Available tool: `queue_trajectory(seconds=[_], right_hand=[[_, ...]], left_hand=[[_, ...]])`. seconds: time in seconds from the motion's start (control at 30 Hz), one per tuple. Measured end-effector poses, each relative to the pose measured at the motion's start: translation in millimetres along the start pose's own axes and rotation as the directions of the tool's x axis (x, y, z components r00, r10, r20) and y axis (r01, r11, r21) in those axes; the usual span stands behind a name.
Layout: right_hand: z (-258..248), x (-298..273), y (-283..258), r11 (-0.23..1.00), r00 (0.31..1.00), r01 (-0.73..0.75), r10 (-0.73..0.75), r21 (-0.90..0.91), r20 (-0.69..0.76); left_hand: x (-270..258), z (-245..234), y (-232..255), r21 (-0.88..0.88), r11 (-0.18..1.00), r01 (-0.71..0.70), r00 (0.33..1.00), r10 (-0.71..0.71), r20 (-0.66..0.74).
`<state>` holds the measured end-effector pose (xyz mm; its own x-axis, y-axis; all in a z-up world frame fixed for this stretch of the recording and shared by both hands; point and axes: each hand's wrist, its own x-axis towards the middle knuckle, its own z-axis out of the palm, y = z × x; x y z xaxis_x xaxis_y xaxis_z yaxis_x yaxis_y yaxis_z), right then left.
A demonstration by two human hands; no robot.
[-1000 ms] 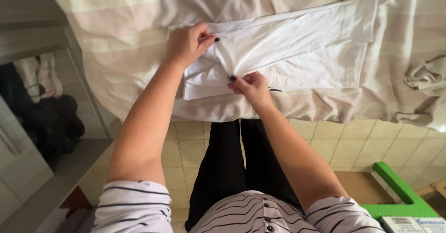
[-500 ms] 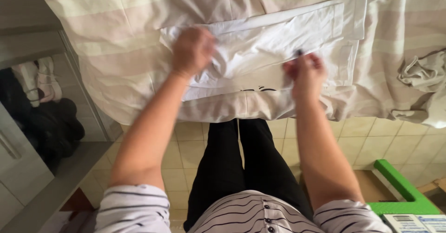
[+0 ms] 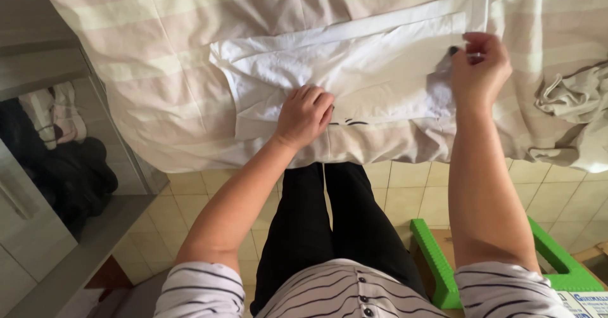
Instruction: Folding various pieces of clothing and towels on a bed.
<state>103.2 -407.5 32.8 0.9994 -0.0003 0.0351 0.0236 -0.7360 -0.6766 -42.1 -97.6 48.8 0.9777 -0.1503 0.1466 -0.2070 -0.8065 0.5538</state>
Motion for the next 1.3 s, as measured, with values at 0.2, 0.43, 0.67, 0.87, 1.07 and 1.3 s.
queue_trajectory(seconds=[0.2,0.43,0.67,0.87,1.07,1.3], right_hand=[[5,17,-9,0.951,0.995,0.081,-0.058,-0.300,0.085],[8,26,-3,0.974,0.992,0.059,-0.033,-0.219,0.118],[-3,33,0,0.998,0.975,-0.065,0.064,-0.002,0.214],[-5,37,-4,0.946,0.893,-0.310,0.258,0.090,0.368],[-5,35,2,0.914,0.847,-0.383,0.289,0.135,0.447],[-2,30,-24,0.912,0.847,-0.185,-0.041,0.366,0.531]], left_hand=[[16,-11,-11,-0.028,0.988,0.150,0.981,-0.152,-0.121],[8,-16,-22,-0.029,0.961,0.276,0.953,-0.278,-0.122],[5,-14,-25,0.023,0.958,0.284,0.959,-0.284,-0.022],[9,-11,-29,0.087,0.965,0.247,0.969,-0.247,-0.010],[4,-7,-32,0.083,0.965,0.248,0.969,-0.247,-0.033],[2,-2,-36,0.072,0.961,0.267,0.963,-0.269,0.016]])
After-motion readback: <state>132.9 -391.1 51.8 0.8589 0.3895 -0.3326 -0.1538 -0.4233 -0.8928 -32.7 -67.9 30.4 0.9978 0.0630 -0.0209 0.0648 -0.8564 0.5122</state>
